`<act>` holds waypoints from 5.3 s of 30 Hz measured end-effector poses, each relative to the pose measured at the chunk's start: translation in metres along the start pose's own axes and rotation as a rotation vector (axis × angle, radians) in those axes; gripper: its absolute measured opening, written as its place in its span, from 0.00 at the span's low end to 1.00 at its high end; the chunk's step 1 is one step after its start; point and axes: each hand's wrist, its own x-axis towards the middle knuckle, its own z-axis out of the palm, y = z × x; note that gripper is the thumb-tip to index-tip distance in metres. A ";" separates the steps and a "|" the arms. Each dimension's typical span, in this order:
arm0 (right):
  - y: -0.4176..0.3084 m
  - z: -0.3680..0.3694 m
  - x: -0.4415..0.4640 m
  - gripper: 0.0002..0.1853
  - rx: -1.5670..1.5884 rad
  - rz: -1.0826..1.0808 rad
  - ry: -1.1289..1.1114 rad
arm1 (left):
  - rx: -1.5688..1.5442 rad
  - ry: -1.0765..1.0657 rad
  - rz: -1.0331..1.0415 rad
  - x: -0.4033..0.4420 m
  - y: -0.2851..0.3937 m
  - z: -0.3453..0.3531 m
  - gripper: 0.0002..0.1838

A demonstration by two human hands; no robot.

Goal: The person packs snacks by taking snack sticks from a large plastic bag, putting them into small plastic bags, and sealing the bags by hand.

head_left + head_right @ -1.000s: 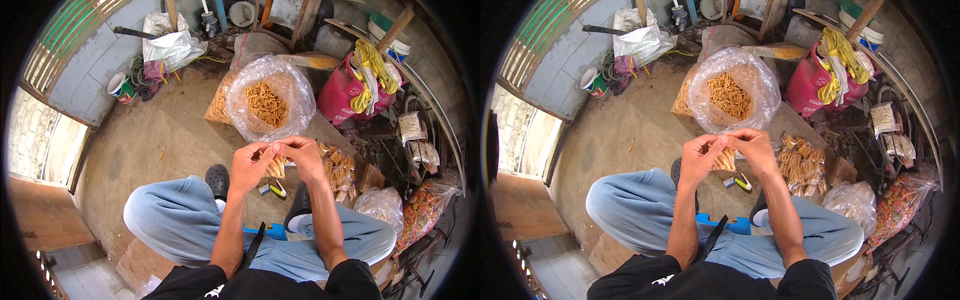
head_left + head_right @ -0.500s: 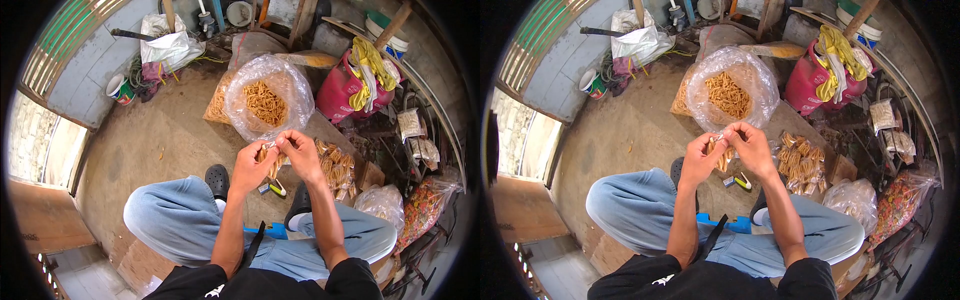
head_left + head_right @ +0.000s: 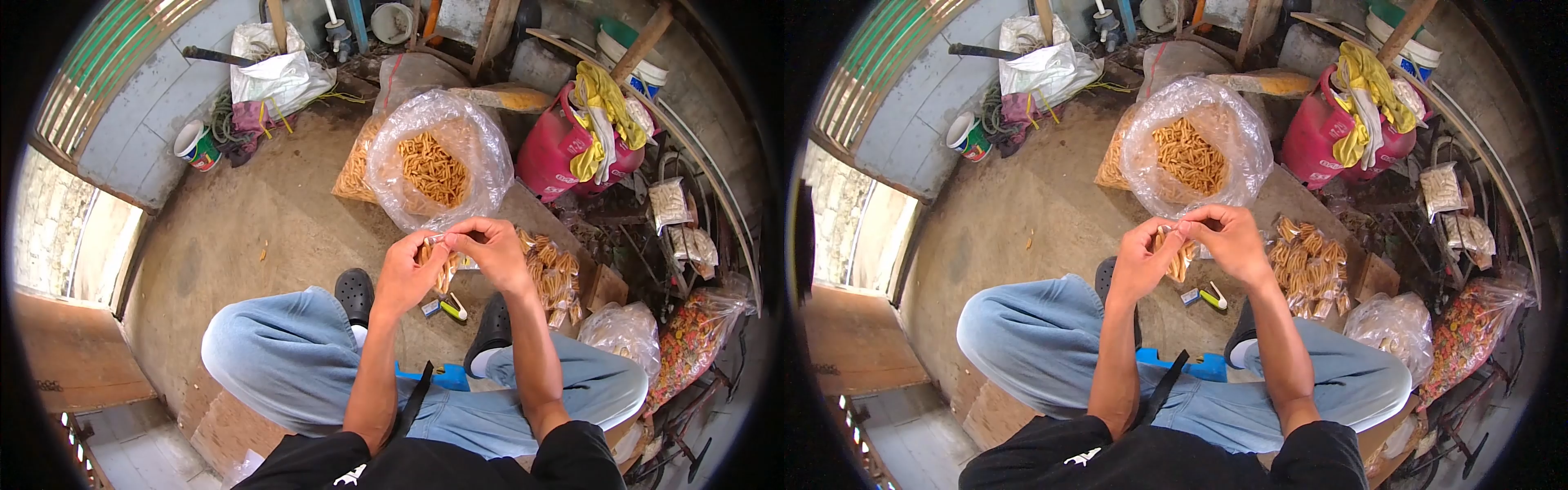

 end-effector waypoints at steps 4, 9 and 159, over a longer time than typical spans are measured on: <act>-0.003 0.016 -0.003 0.07 -0.358 -0.181 0.148 | -0.267 -0.029 -0.200 0.000 0.006 0.003 0.08; 0.003 0.018 0.000 0.14 -0.747 -0.623 0.117 | -0.314 0.087 -0.128 0.001 -0.002 0.001 0.06; -0.018 0.043 -0.014 0.26 -1.253 -0.739 -0.032 | -0.512 0.425 -0.054 -0.003 0.017 -0.014 0.08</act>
